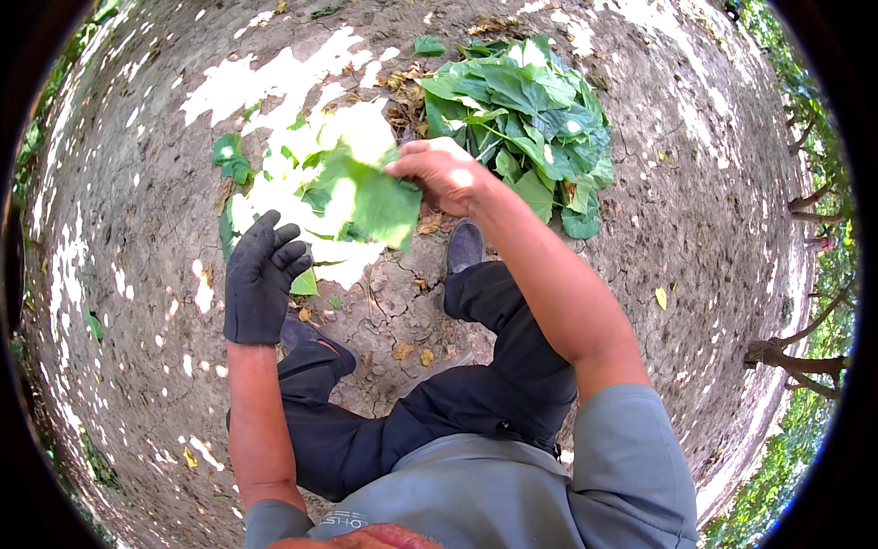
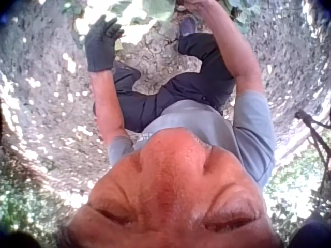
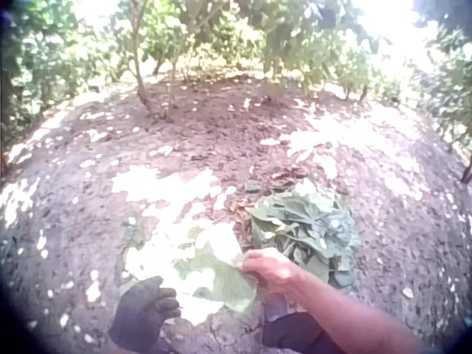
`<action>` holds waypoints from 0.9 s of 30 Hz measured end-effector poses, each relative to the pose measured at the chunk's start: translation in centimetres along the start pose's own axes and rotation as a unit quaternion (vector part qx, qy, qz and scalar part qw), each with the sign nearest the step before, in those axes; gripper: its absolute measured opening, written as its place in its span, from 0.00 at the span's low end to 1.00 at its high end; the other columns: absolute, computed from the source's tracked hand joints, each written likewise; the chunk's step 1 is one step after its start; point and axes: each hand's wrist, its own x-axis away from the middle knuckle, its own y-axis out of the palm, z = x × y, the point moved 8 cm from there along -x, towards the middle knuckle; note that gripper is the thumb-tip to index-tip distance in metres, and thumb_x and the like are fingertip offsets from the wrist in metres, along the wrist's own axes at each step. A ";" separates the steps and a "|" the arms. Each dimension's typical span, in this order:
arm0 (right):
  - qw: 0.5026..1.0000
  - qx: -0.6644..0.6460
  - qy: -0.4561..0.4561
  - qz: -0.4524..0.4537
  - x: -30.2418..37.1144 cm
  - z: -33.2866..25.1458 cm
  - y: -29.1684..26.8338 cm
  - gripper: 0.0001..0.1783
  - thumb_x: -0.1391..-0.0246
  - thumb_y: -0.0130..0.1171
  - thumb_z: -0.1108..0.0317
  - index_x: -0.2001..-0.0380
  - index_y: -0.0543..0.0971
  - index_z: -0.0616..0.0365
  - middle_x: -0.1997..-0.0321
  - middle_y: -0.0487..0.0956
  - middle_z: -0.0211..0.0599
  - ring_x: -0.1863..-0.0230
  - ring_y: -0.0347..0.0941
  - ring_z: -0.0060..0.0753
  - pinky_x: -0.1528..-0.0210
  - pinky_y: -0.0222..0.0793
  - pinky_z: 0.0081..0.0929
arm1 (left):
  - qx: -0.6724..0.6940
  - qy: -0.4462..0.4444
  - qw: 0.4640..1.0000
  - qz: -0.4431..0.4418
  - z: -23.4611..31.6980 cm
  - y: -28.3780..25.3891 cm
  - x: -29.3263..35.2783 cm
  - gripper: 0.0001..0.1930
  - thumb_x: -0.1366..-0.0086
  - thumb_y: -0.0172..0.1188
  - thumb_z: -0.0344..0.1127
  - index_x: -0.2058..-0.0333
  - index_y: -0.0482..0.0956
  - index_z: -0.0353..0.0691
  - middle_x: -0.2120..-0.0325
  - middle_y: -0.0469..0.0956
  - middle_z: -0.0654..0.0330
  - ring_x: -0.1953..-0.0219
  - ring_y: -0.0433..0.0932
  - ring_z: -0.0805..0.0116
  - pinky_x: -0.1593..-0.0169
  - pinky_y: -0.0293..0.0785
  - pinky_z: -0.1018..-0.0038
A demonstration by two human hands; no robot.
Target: The person sits on the ground and sorts through a pile of green leaves. They pick up leaves one by one, inspect them, and place them back onto the pile or the ground.
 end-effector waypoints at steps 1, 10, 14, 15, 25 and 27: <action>0.999 0.017 -0.014 0.032 -1.0 -0.1 -2.5 0.06 0.46 0.62 0.69 0.67 0.79 0.59 0.73 0.78 0.31 0.76 0.74 0.24 0.83 0.69 0.27 | -0.001 -0.001 1.000 -0.004 0.3 0.4 0.1 0.24 0.30 0.55 0.38 0.41 0.64 0.30 0.60 0.79 0.52 0.62 0.80 0.66 0.60 0.80 0.69; 0.942 -0.077 -0.083 0.316 0.3 -3.5 -17.7 0.16 0.39 0.57 0.64 0.53 0.73 0.63 0.66 0.75 0.37 0.70 0.78 0.34 0.72 0.78 0.28 | -0.015 0.006 1.000 0.000 1.0 0.5 0.6 0.26 0.31 0.55 0.40 0.40 0.63 0.30 0.61 0.79 0.53 0.64 0.80 0.67 0.61 0.79 0.69; 0.969 0.147 -0.079 0.183 0.3 -3.8 -13.3 0.18 0.43 0.61 0.63 0.53 0.76 0.63 0.67 0.79 0.36 0.72 0.77 0.28 0.73 0.75 0.24 | -0.011 0.027 1.000 0.011 1.9 0.8 0.8 0.26 0.32 0.56 0.41 0.41 0.65 0.31 0.61 0.78 0.55 0.64 0.78 0.69 0.61 0.78 0.70; 0.960 0.213 -0.076 0.168 0.3 -3.9 -12.2 0.19 0.44 0.62 0.64 0.53 0.77 0.64 0.66 0.79 0.36 0.72 0.77 0.28 0.73 0.75 0.23 | -0.010 0.033 0.999 0.014 2.1 0.8 0.8 0.25 0.32 0.56 0.41 0.42 0.66 0.31 0.61 0.78 0.55 0.64 0.78 0.69 0.61 0.77 0.70; 0.913 0.376 -0.094 0.127 -0.4 -3.0 -7.7 0.22 0.44 0.62 0.61 0.50 0.77 0.65 0.66 0.79 0.31 0.75 0.69 0.17 0.74 0.66 0.20 | 0.054 0.117 0.991 0.025 6.3 -4.3 1.1 0.19 0.28 0.52 0.42 0.46 0.72 0.34 0.60 0.79 0.57 0.63 0.77 0.69 0.56 0.76 0.70; 0.908 0.393 -0.093 0.115 -0.3 -2.9 -6.6 0.23 0.43 0.62 0.60 0.50 0.76 0.65 0.67 0.78 0.30 0.74 0.69 0.19 0.72 0.67 0.21 | 0.071 0.133 0.988 0.028 7.3 -5.1 1.5 0.19 0.28 0.51 0.42 0.46 0.72 0.34 0.59 0.79 0.56 0.63 0.78 0.69 0.56 0.76 0.70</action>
